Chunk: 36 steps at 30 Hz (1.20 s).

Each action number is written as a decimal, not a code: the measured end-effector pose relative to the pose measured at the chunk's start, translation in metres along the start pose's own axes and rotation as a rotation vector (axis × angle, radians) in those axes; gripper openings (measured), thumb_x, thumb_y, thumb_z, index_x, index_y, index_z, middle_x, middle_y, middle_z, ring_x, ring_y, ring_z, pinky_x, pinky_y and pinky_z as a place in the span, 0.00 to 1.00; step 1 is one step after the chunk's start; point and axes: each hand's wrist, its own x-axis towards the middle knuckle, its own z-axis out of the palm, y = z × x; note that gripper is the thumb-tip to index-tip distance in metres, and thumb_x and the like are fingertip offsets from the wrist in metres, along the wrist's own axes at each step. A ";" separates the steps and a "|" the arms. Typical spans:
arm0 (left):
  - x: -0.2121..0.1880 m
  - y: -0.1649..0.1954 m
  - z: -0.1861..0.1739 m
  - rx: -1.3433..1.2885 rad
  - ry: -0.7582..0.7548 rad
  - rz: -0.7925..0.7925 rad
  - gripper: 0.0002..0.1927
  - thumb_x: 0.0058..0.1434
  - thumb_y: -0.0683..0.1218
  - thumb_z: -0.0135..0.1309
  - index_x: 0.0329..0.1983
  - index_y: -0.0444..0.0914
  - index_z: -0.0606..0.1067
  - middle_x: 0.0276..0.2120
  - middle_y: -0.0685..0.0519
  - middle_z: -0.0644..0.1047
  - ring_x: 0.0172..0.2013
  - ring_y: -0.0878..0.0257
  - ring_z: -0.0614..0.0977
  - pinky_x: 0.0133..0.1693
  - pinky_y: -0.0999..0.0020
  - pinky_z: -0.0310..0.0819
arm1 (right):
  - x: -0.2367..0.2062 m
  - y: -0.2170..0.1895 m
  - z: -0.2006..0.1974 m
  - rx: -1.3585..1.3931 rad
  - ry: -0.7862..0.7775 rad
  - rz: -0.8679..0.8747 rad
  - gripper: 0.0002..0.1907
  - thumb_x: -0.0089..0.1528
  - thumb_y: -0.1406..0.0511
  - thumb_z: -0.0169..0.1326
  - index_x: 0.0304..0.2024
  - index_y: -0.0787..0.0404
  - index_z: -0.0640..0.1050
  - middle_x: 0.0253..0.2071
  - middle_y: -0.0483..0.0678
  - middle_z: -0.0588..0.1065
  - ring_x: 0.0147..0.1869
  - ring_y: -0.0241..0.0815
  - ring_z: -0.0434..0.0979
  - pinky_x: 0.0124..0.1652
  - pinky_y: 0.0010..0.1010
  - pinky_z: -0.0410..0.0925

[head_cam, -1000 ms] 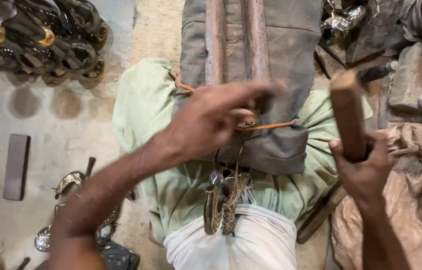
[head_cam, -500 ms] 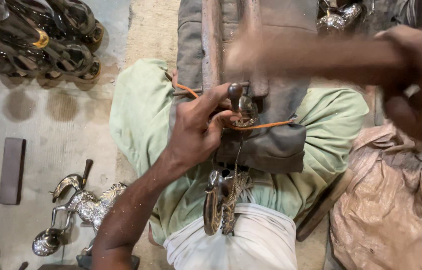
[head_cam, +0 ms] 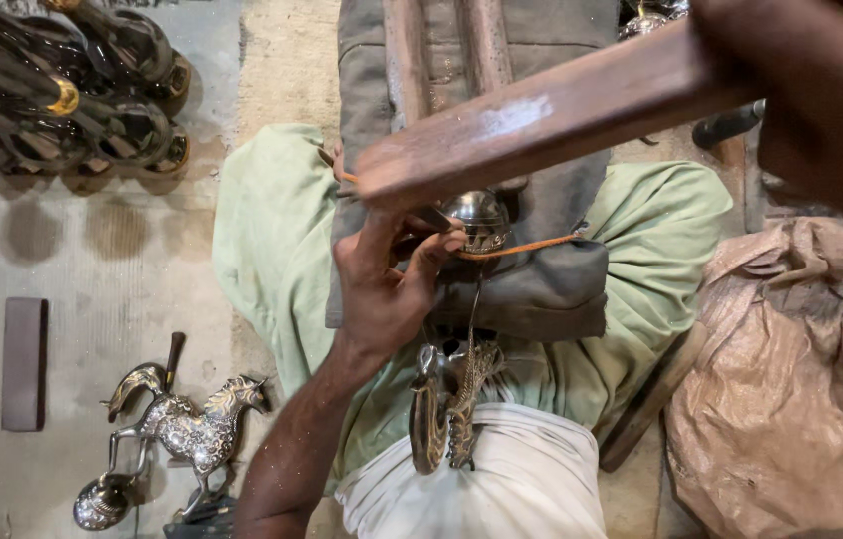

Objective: The person sits on the floor and hammers a small brass ornament with a wooden mallet over a sandbag anvil, repositioning and turning the piece between strikes to shape it. Finished brass figurines and candlestick parts lie around the work area.

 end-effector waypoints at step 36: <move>-0.002 -0.005 0.003 -0.113 -0.038 0.015 0.13 0.72 0.36 0.54 0.57 0.31 0.70 0.43 0.44 0.83 0.45 0.59 0.87 0.50 0.66 0.86 | -0.019 -0.008 -0.016 -0.192 0.066 -0.044 0.25 0.54 0.75 0.66 0.54 0.63 0.76 0.39 0.55 0.74 0.38 0.52 0.77 0.39 0.41 0.70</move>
